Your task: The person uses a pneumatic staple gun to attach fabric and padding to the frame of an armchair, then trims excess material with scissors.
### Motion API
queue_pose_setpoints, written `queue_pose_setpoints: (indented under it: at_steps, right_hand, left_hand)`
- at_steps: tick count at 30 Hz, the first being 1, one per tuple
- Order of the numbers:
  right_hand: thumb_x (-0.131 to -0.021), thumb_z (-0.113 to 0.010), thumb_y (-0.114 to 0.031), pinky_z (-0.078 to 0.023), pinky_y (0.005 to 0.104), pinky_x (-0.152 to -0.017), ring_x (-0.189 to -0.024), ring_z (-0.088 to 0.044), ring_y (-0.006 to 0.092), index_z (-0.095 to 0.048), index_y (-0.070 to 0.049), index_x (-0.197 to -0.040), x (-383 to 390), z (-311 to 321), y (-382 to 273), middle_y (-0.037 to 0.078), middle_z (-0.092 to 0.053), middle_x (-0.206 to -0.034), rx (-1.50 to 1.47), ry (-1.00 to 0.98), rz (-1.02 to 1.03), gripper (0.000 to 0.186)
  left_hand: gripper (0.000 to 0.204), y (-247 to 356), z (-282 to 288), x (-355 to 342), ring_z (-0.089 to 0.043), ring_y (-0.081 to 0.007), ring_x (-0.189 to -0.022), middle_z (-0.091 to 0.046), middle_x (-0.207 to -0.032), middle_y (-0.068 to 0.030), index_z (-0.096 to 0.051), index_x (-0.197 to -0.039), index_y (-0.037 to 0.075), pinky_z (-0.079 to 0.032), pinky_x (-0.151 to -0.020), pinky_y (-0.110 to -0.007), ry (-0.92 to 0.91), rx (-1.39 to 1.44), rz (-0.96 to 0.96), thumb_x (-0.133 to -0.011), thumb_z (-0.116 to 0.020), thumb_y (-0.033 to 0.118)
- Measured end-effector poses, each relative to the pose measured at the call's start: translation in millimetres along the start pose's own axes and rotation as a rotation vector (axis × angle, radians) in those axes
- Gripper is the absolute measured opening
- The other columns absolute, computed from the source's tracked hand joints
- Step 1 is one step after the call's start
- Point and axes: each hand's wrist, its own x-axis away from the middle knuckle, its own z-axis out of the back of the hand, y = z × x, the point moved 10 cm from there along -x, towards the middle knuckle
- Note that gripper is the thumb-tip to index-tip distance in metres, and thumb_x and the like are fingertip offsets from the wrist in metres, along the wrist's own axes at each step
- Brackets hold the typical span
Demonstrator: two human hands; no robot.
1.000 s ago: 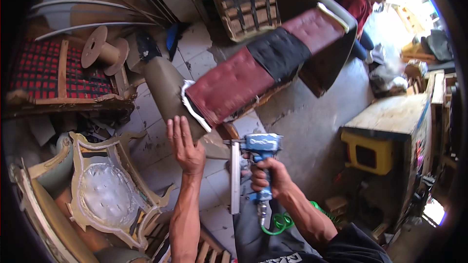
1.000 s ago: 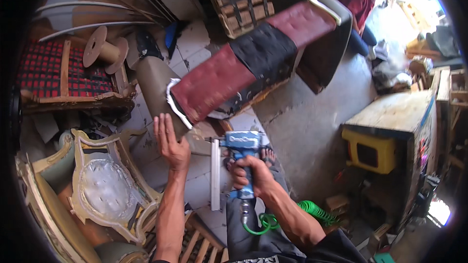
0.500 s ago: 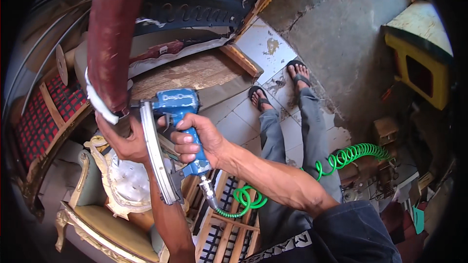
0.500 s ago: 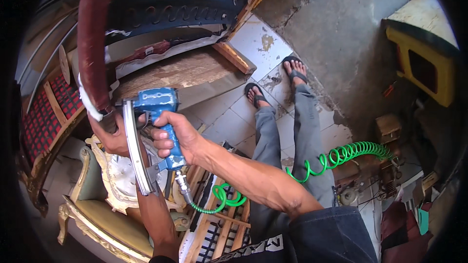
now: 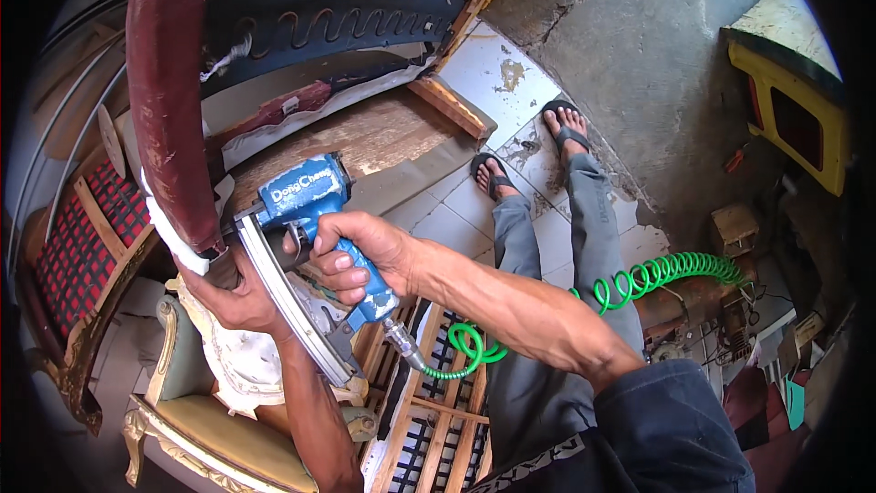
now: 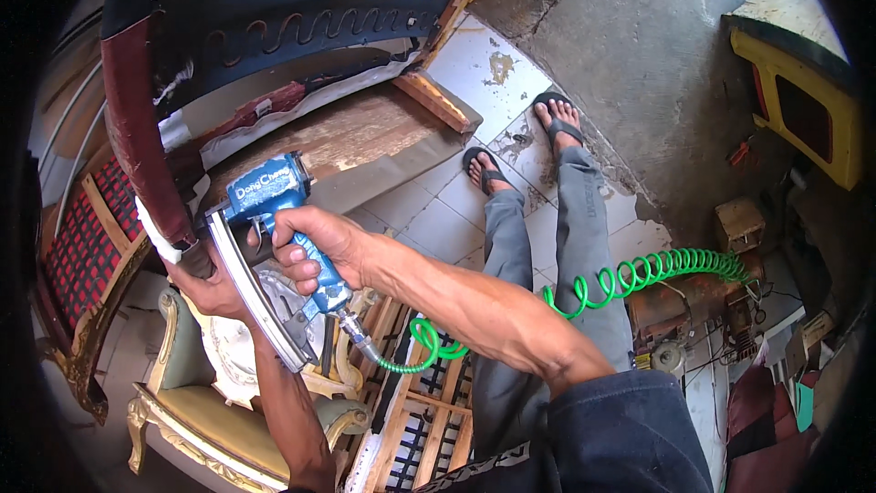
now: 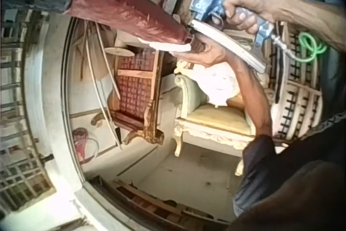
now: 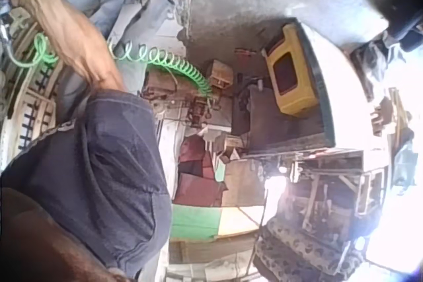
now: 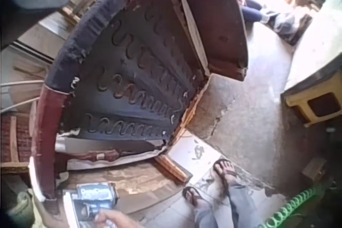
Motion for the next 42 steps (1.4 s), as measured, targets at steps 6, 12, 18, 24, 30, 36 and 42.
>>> queue_pose_setpoints:
  at_steps: [6,12,18,24,30,36,42]
  right_hand:
    - [-0.087,-0.053,-0.016,-0.037,0.0261,-0.04,-0.04,-0.036,0.0064,-0.059,-0.009,-0.109,2,0,-8,-0.005,-0.041,-0.057,0.017,0.03,-0.009,0.024]
    - [-0.086,-0.054,-0.016,-0.037,0.0245,-0.041,-0.042,-0.035,0.0054,-0.059,-0.009,-0.107,2,20,-20,-0.006,-0.04,-0.058,0.04,0.134,0.014,0.023]
    - [-0.087,-0.052,-0.017,-0.036,0.0238,-0.04,-0.042,-0.036,0.0049,-0.059,-0.008,-0.105,-10,5,-22,-0.007,-0.04,-0.059,0.113,0.096,-0.052,0.021]
    - [-0.088,-0.052,-0.016,-0.034,0.0239,-0.038,-0.04,-0.034,0.0047,-0.06,-0.006,-0.109,-30,3,-28,-0.006,-0.041,-0.057,0.132,-0.003,-0.259,0.024]
    - [-0.088,-0.053,-0.015,-0.032,0.0231,-0.037,-0.039,-0.033,0.0046,-0.059,-0.005,-0.105,-35,11,-32,-0.006,-0.041,-0.057,0.163,0.01,-0.298,0.02]
    - [-0.087,-0.056,-0.012,-0.033,0.026,-0.039,-0.04,-0.037,0.0076,-0.058,-0.002,-0.11,2,2,-49,-0.003,-0.041,-0.058,0.401,0.211,-0.133,0.025]
    - [-0.083,-0.059,-0.011,-0.042,0.0313,-0.041,-0.044,-0.05,0.0125,-0.063,0.0,-0.082,38,-15,-57,0.003,-0.052,-0.059,0.794,0.405,0.056,0.012]
  left_hand:
    - [0.064,-1,-1,-2,-0.06,-0.0353,-0.123,-0.06,-0.135,-0.0219,-0.053,-0.14,-0.003,-0.046,-0.103,-0.043,-0.035,0.006,-0.031,-0.081,-0.075,-0.002]
    - [0.062,16,2,-5,-0.059,-0.0357,-0.123,-0.06,-0.135,-0.0221,-0.053,-0.14,-0.004,-0.045,-0.105,-0.044,-0.009,-0.082,-0.019,-0.082,-0.073,-0.003]
    - [0.059,1,0,0,-0.063,-0.0334,-0.116,-0.063,-0.13,-0.0203,-0.054,-0.137,-0.005,-0.048,-0.1,-0.043,-0.016,-0.026,-0.018,-0.084,-0.077,0.002]
    - [0.054,13,-1,-3,-0.061,-0.0258,-0.107,-0.061,-0.124,-0.02,-0.049,-0.137,-0.01,-0.049,-0.096,-0.04,-0.101,-0.067,-0.032,-0.091,-0.074,0.003]
    - [0.066,-8,-5,4,-0.05,-0.0313,-0.128,-0.046,-0.144,-0.0258,-0.032,-0.148,-0.013,-0.037,-0.11,-0.041,-0.261,0.175,0.054,-0.093,-0.064,0.003]
    - [0.081,-23,-5,10,-0.018,-0.0359,-0.151,-0.017,-0.162,-0.0252,-0.011,-0.158,-0.006,-0.011,-0.122,-0.047,-0.565,0.297,0.112,-0.095,-0.047,0.029]
    - [0.085,-18,-7,0,-0.017,-0.0349,-0.152,-0.017,-0.163,-0.023,-0.012,-0.158,-0.006,-0.011,-0.122,-0.047,-0.451,0.53,0.185,-0.095,-0.041,0.042]
